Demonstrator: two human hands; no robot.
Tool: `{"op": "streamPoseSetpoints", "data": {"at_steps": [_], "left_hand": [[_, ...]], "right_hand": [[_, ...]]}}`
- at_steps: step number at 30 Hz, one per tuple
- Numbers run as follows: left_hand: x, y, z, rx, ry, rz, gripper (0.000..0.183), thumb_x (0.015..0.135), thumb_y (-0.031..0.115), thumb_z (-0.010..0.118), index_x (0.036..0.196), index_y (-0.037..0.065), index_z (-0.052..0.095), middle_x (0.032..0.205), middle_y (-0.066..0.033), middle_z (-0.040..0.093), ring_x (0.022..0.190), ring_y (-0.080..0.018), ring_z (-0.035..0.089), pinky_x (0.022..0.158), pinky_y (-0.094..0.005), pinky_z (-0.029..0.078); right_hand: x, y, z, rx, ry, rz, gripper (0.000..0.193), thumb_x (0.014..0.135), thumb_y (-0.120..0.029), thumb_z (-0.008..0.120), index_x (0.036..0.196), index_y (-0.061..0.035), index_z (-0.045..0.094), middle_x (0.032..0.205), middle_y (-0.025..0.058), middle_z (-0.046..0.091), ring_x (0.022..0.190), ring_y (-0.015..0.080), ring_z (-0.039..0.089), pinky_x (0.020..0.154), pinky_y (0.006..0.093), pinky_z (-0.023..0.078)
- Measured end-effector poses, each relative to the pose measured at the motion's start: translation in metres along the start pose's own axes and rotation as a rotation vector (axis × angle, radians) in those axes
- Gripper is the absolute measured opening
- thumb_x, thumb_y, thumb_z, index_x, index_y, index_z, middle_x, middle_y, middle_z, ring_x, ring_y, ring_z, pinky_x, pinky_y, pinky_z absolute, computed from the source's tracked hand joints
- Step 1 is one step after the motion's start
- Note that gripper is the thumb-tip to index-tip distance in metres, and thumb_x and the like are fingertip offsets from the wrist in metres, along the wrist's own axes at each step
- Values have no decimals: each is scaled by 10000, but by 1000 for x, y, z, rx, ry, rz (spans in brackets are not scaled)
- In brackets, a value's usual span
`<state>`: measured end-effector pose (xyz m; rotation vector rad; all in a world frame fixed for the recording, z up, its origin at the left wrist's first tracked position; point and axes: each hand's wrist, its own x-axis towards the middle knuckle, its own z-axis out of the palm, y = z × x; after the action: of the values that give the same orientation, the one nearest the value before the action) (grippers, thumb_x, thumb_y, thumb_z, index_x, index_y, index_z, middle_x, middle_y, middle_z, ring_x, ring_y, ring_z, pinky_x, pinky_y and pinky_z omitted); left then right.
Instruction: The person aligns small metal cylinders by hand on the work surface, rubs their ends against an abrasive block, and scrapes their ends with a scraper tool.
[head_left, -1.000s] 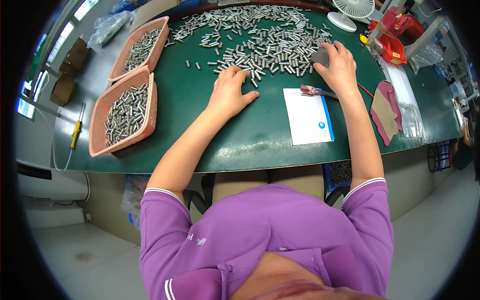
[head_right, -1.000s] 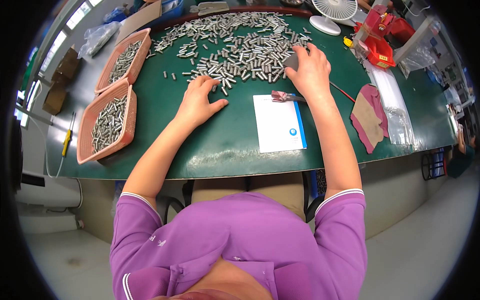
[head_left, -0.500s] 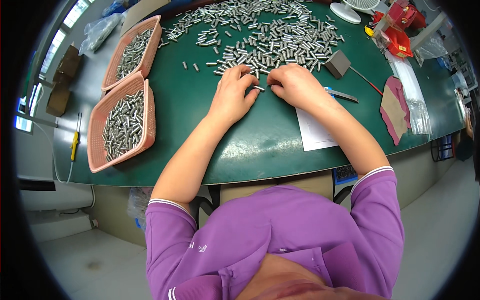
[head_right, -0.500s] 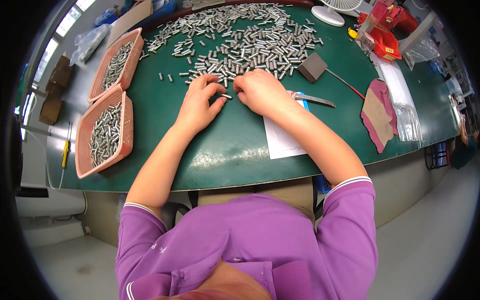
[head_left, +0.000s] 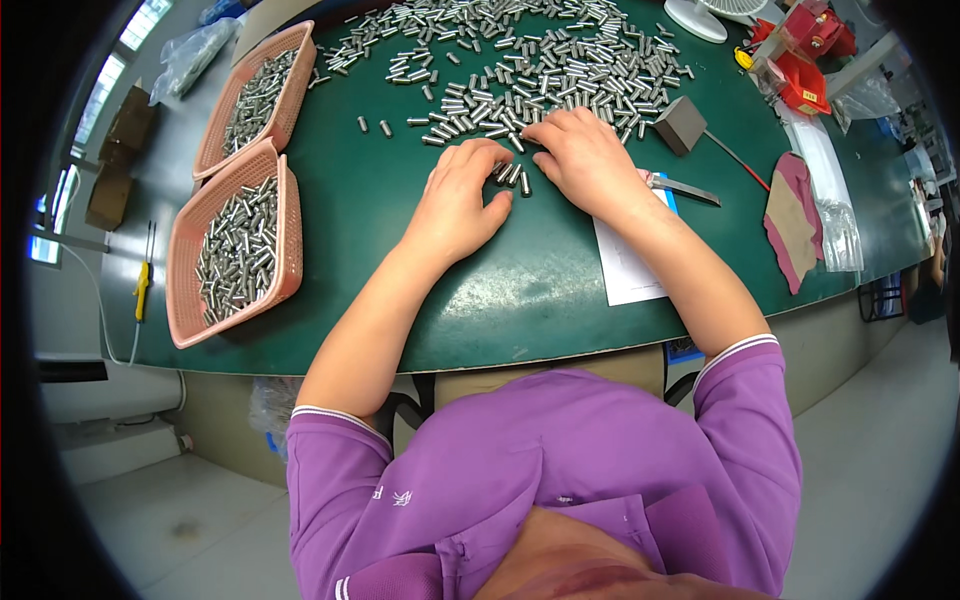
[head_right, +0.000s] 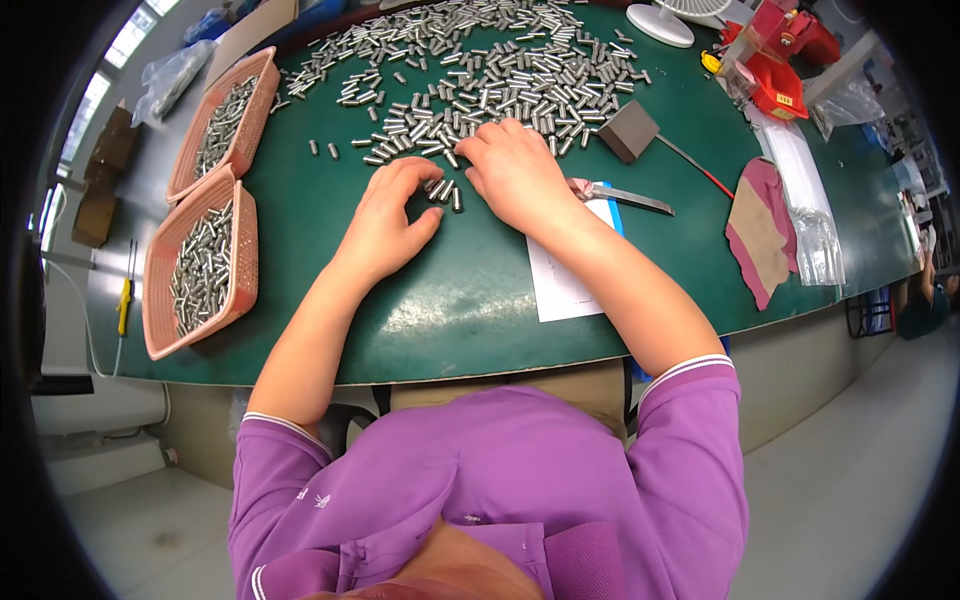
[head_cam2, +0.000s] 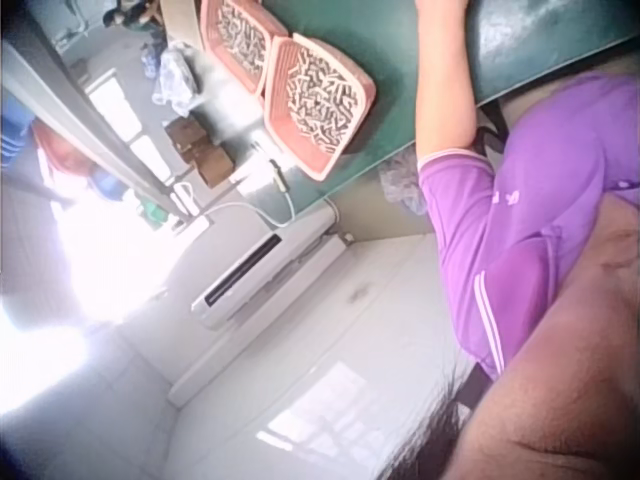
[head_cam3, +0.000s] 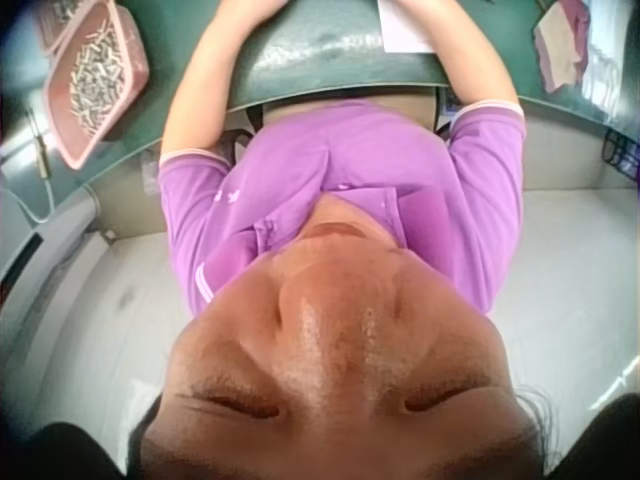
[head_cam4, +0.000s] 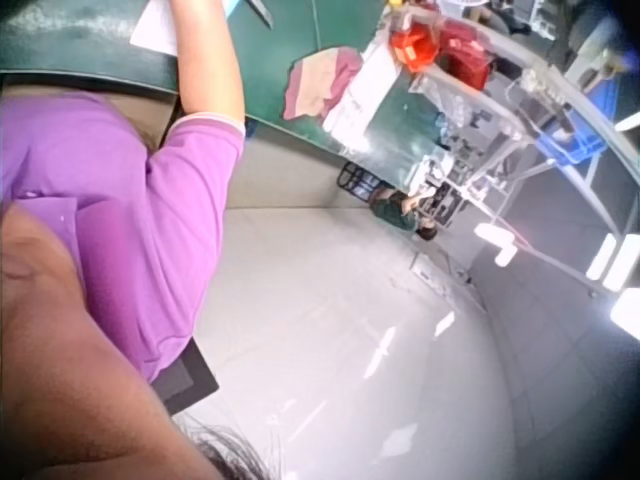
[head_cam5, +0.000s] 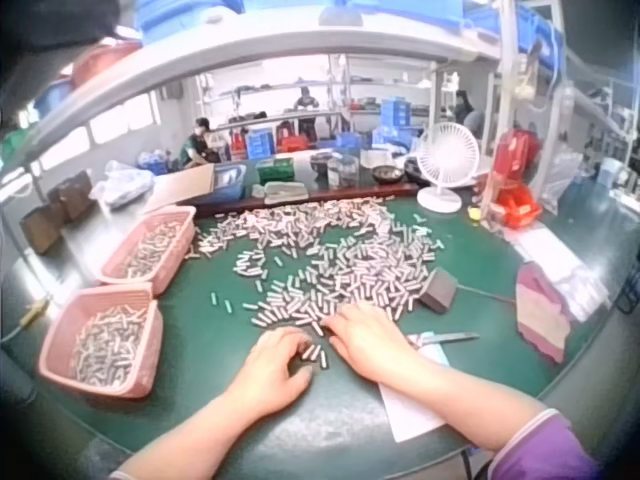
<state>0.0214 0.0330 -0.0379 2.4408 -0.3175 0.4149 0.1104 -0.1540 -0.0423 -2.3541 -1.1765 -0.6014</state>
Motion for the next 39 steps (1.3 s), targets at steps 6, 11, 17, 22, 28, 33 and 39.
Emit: {"op": "streamPoseSetpoints", "data": {"at_steps": [6, 11, 17, 22, 28, 33, 39], "left_hand": [[1, -3, -2, -36, -17, 24, 438, 766, 13, 647, 1198, 39, 581, 1125, -127, 598, 1103, -308, 550, 959, -398, 461], [3, 4, -9, -128, -146, -136, 458, 767, 29, 693, 1211, 51, 584, 1113, -123, 598, 1070, -290, 569, 945, -384, 473], [1, 2, -7, -115, -91, -26, 547, 762, 35, 713, 1282, 34, 543, 1130, -115, 607, 1055, -267, 583, 944, -372, 480], [0, -3, -5, -159, -133, -85, 579, 779, 30, 697, 1328, 43, 516, 1120, -100, 616, 1030, -231, 589, 913, -344, 488], [1, 2, -8, -194, -177, -116, 597, 789, 27, 692, 1356, 68, 511, 1094, -70, 611, 945, -175, 571, 850, -297, 490], [1, 8, -8, -252, -212, -160, 632, 755, 48, 733, 1345, 53, 506, 1073, -91, 622, 931, -217, 580, 891, -349, 501], [0, 9, -5, -187, -185, -123, 741, 732, 43, 768, 1406, 97, 464, 1085, -29, 616, 863, -148, 523, 800, -279, 485]], "right_hand": [[1, 5, -14, -40, -204, 60, 136, 799, -133, 696, 931, -108, 678, 952, 56, 633, 953, 279, 578, 835, 401, 484], [-6, 0, -25, 163, -277, 67, 144, 800, -72, 666, 941, -98, 686, 935, 59, 625, 986, 282, 587, 853, 392, 495], [-9, -12, -21, 358, -191, 120, 260, 809, -117, 694, 1065, -81, 665, 982, 90, 616, 965, 296, 613, 821, 399, 512], [-9, -19, -16, 253, -257, 96, 319, 803, -155, 703, 1098, -48, 643, 1012, 115, 596, 932, 288, 616, 822, 389, 508], [-11, -19, -25, 320, -352, 118, 314, 784, -116, 691, 1086, -46, 644, 1015, 104, 598, 915, 274, 614, 824, 384, 508], [-9, -20, -35, 366, -387, 146, 337, 761, -150, 701, 1085, -69, 661, 1049, 123, 610, 1033, 319, 596, 908, 418, 488], [-11, -15, -41, 261, -394, 166, 349, 768, -154, 745, 1105, -102, 669, 1026, 85, 595, 972, 249, 611, 846, 370, 502]]}}
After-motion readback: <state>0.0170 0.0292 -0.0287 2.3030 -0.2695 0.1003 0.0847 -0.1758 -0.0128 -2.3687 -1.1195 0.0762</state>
